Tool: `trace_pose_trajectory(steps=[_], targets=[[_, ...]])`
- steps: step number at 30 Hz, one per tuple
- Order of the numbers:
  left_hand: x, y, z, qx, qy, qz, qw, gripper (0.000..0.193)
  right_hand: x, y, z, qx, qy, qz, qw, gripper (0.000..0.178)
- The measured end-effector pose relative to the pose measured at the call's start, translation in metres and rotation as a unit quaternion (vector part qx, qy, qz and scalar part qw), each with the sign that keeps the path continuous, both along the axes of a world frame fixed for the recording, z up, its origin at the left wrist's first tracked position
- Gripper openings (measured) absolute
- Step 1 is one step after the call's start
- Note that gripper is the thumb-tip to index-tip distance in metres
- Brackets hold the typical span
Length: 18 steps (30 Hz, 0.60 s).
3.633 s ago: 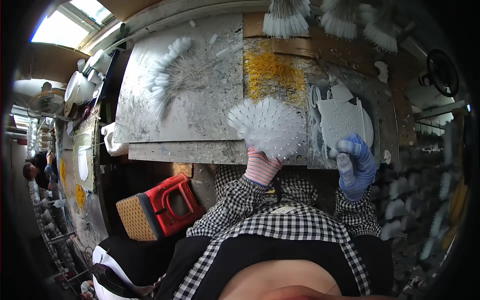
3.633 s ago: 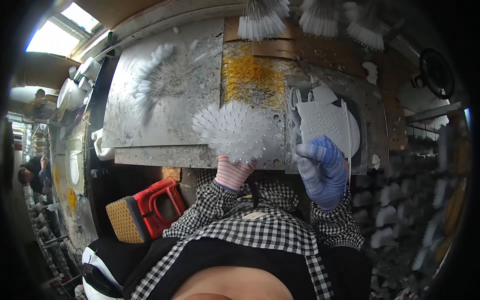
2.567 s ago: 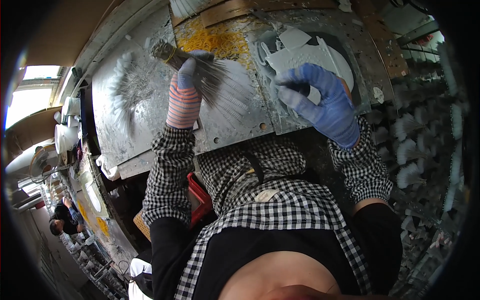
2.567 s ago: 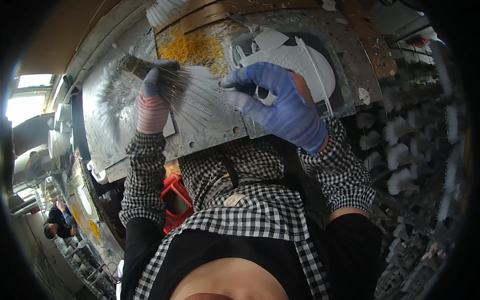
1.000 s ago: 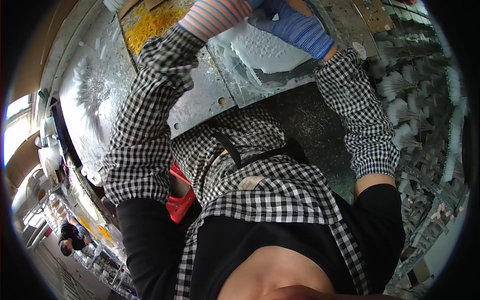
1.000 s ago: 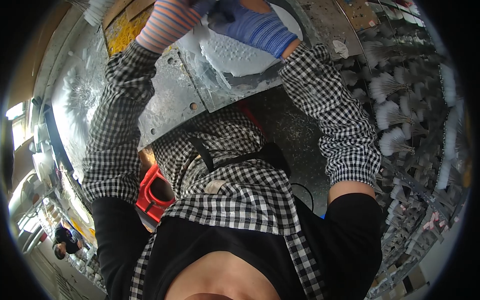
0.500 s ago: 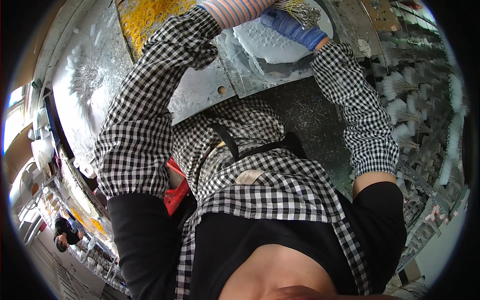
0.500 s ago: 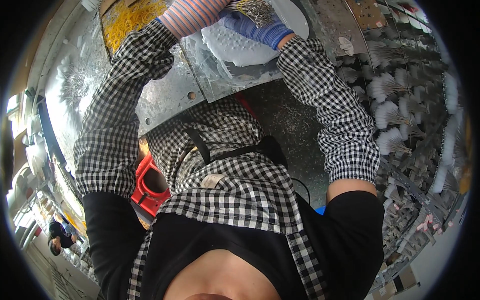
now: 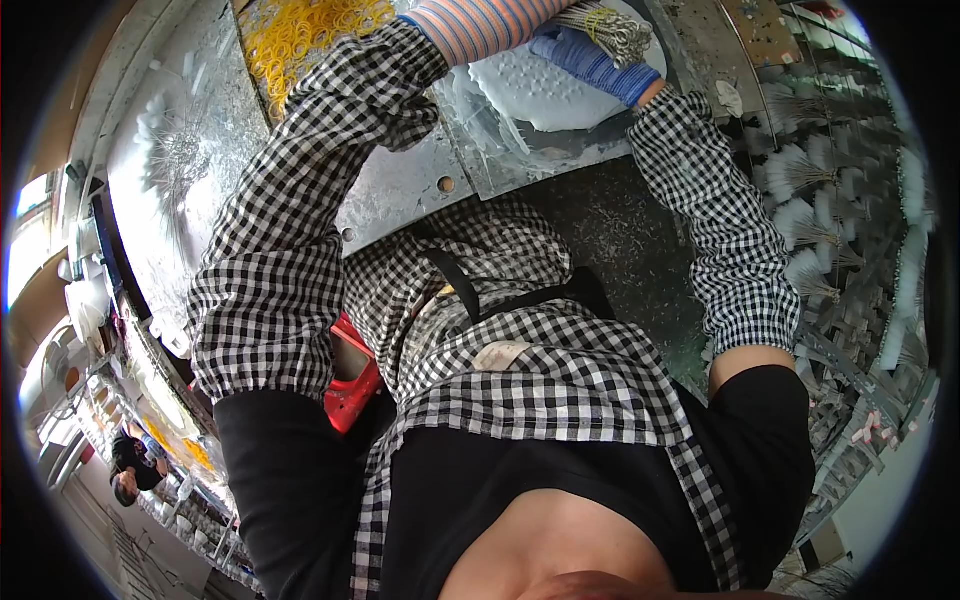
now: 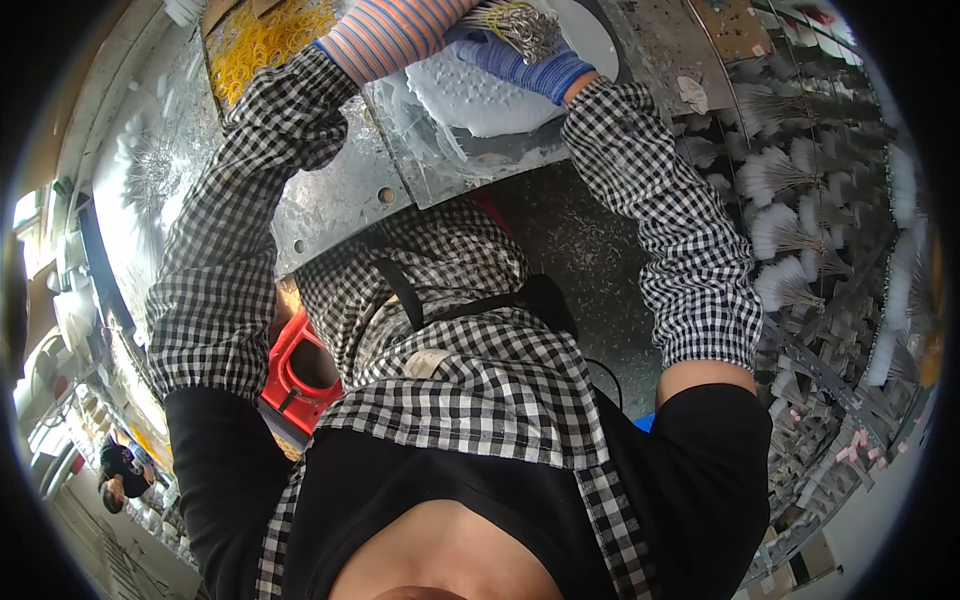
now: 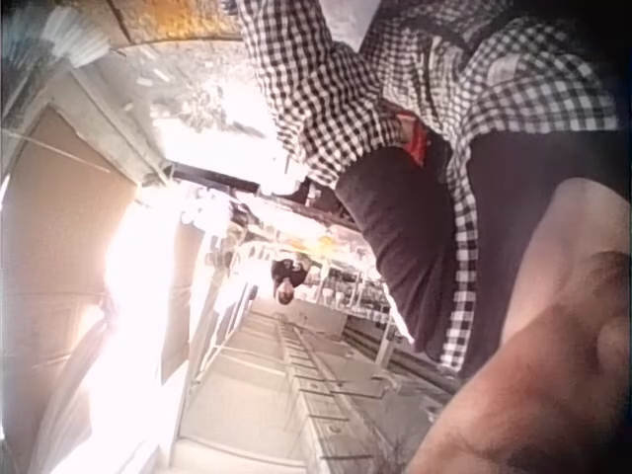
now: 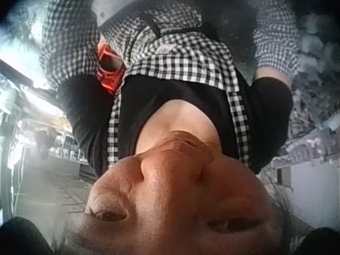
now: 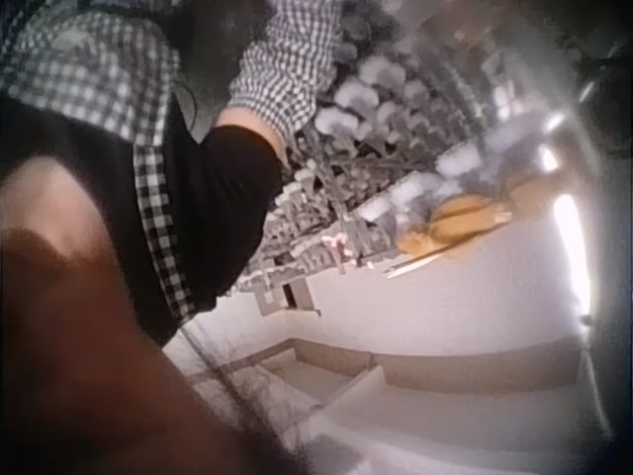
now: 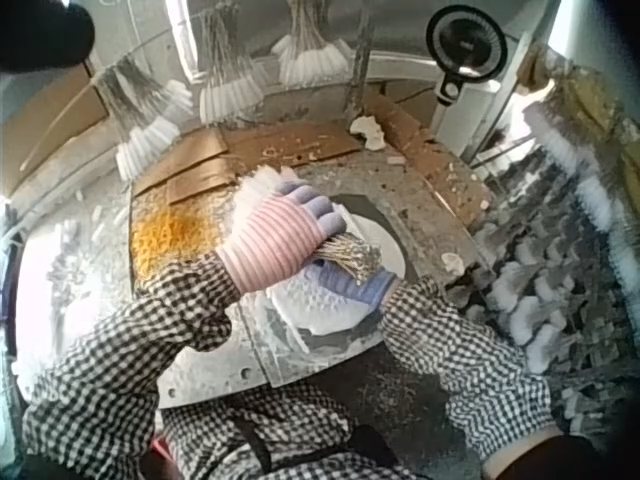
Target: Assembling individual white bristled components onto a long metal rod to create a large industrial brush.
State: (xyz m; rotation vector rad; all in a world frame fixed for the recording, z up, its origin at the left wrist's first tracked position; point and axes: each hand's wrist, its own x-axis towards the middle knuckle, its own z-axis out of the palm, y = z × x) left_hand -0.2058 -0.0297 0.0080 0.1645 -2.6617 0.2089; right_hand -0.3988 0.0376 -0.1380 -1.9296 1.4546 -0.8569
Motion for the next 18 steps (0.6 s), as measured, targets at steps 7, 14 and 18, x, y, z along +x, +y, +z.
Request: trace_pose_trajectory(steps=[7, 14, 18], targets=[[-0.008, 0.0, -0.005, -0.01, 0.007, -0.036, 0.999, 0.022, -0.016, 0.001, -0.001, -0.078, 0.075, 0.013, 0.994, 0.043], [-0.002, -0.01, 0.0, 0.013, 0.056, -0.016, 0.998, 0.03, 0.003, -0.006, 0.0, 0.11, 0.213, -0.115, 0.964, 0.045], [0.013, -0.036, 0.003, 0.516, 0.224, -0.059, 0.824, 0.019, 0.042, 0.026, 0.133, -0.071, 0.014, -0.12, 0.99, 0.028]])
